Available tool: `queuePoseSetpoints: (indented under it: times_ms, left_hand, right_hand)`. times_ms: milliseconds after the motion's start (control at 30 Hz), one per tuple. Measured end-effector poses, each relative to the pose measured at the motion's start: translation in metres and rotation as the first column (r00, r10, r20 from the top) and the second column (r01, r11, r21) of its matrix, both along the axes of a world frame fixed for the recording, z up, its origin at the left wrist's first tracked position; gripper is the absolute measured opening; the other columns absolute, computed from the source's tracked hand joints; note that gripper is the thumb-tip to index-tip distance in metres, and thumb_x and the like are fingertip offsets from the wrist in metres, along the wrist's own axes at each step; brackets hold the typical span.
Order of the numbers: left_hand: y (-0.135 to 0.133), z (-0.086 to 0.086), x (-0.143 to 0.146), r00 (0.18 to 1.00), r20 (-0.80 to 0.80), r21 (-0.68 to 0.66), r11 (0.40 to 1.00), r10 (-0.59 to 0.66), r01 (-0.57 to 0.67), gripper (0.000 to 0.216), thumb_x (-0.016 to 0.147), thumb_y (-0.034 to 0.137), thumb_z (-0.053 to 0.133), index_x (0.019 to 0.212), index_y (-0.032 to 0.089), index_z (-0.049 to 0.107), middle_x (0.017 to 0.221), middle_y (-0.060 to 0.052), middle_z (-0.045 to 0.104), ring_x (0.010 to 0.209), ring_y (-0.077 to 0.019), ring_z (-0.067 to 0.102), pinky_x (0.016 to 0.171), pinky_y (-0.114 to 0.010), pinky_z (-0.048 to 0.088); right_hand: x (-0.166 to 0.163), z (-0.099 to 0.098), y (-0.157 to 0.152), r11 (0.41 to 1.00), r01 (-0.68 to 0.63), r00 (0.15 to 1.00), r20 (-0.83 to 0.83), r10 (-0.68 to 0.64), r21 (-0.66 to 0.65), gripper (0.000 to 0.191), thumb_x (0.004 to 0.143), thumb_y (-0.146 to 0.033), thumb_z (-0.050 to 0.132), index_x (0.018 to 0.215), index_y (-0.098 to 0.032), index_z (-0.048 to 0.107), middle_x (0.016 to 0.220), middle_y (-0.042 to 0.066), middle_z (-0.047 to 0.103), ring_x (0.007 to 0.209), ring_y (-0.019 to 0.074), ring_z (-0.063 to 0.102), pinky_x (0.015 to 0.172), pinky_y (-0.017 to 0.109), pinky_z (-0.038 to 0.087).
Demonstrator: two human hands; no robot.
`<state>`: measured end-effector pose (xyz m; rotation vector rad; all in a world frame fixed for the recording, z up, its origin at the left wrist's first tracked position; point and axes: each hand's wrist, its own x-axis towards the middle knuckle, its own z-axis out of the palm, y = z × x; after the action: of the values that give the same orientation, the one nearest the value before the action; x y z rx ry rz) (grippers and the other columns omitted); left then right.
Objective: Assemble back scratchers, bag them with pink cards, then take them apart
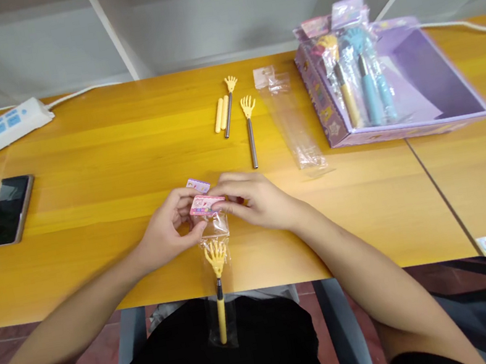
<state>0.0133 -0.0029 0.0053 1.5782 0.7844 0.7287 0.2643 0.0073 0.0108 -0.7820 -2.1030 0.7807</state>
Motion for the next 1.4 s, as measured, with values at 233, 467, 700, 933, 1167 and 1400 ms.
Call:
queuePoseSetpoints:
  times_ms: [233, 467, 700, 933, 1167, 1400]
  left_hand:
    - [0.0009, -0.0020, -0.0002, 1.000, 0.015, 0.014, 1.000, -0.005, 0.005, 0.045, 0.094, 0.018, 0.074, 0.134, 0.023, 0.054, 0.123, -0.011, 0.074, 0.104, -0.0198, 0.075, 0.084, -0.030, 0.059]
    - [0.0006, -0.0057, -0.0011, 1.000, 0.005, 0.015, 1.000, -0.016, 0.016, 0.047, 0.094, 0.019, 0.075, 0.135, 0.023, 0.053, 0.121, -0.011, 0.075, 0.102, -0.0200, 0.076, 0.084, -0.032, 0.059]
    - [0.0008, -0.0075, -0.0017, 1.000, 0.011, 0.036, 0.999, -0.015, 0.014, 0.046, 0.096, 0.021, 0.075, 0.135, 0.023, 0.052, 0.121, -0.009, 0.072, 0.102, -0.0188, 0.074, 0.084, -0.031, 0.058]
    - [0.0006, -0.0052, -0.0016, 1.000, 0.000, 0.032, 0.999, -0.014, 0.014, 0.042, 0.094, 0.017, 0.074, 0.131, 0.023, 0.053, 0.118, -0.008, 0.073, 0.099, -0.0182, 0.073, 0.083, -0.032, 0.057]
    - [0.0005, -0.0056, -0.0025, 1.000, -0.018, 0.043, 0.999, -0.013, 0.013, 0.044, 0.094, 0.019, 0.075, 0.132, 0.023, 0.053, 0.118, -0.009, 0.073, 0.099, -0.0183, 0.073, 0.084, -0.031, 0.058]
    - [-0.0009, -0.0054, -0.0015, 0.999, 0.049, 0.035, 0.999, -0.009, 0.007, 0.060, 0.094, 0.014, 0.072, 0.148, 0.029, 0.049, 0.122, -0.007, 0.073, 0.105, -0.0189, 0.074, 0.090, -0.032, 0.059]
  right_hand:
    - [0.0027, 0.0003, -0.0030, 1.000, -0.024, 0.999, 0.038, 0.025, -0.015, 0.040, 0.109, -0.025, 0.064, 0.148, -0.029, 0.068, 0.097, 0.004, 0.070, 0.079, 0.0157, 0.062, 0.071, 0.029, 0.052]
    - [0.0051, 0.0055, -0.0040, 0.999, -0.039, 0.997, 0.070, 0.040, -0.016, 0.039, 0.107, -0.024, 0.066, 0.145, -0.030, 0.069, 0.090, 0.001, 0.065, 0.070, 0.0130, 0.059, 0.065, 0.027, 0.050]
    - [0.0034, 0.0082, -0.0048, 0.999, -0.012, 0.998, 0.066, 0.010, 0.038, 0.035, 0.105, -0.023, 0.065, 0.139, -0.027, 0.072, 0.086, 0.001, 0.062, 0.069, 0.0128, 0.057, 0.064, 0.027, 0.049]
    - [0.0055, 0.0022, -0.0053, 0.997, 0.016, 0.999, 0.045, -0.013, -0.079, 0.028, 0.101, -0.026, 0.073, 0.129, -0.023, 0.069, 0.085, -0.001, 0.067, 0.064, 0.0108, 0.056, 0.061, 0.024, 0.049]
    - [0.0043, 0.0072, -0.0049, 0.998, -0.053, 0.997, 0.056, 0.054, -0.021, 0.024, 0.103, -0.026, 0.069, 0.127, -0.023, 0.071, 0.096, 0.002, 0.071, 0.071, 0.0120, 0.061, 0.068, 0.026, 0.051]
    - [0.0053, 0.0048, -0.0045, 0.998, 0.047, 0.998, 0.029, -0.046, -0.036, 0.014, 0.109, -0.027, 0.060, 0.117, -0.022, 0.070, 0.090, 0.002, 0.069, 0.070, 0.0131, 0.061, 0.066, 0.027, 0.048]
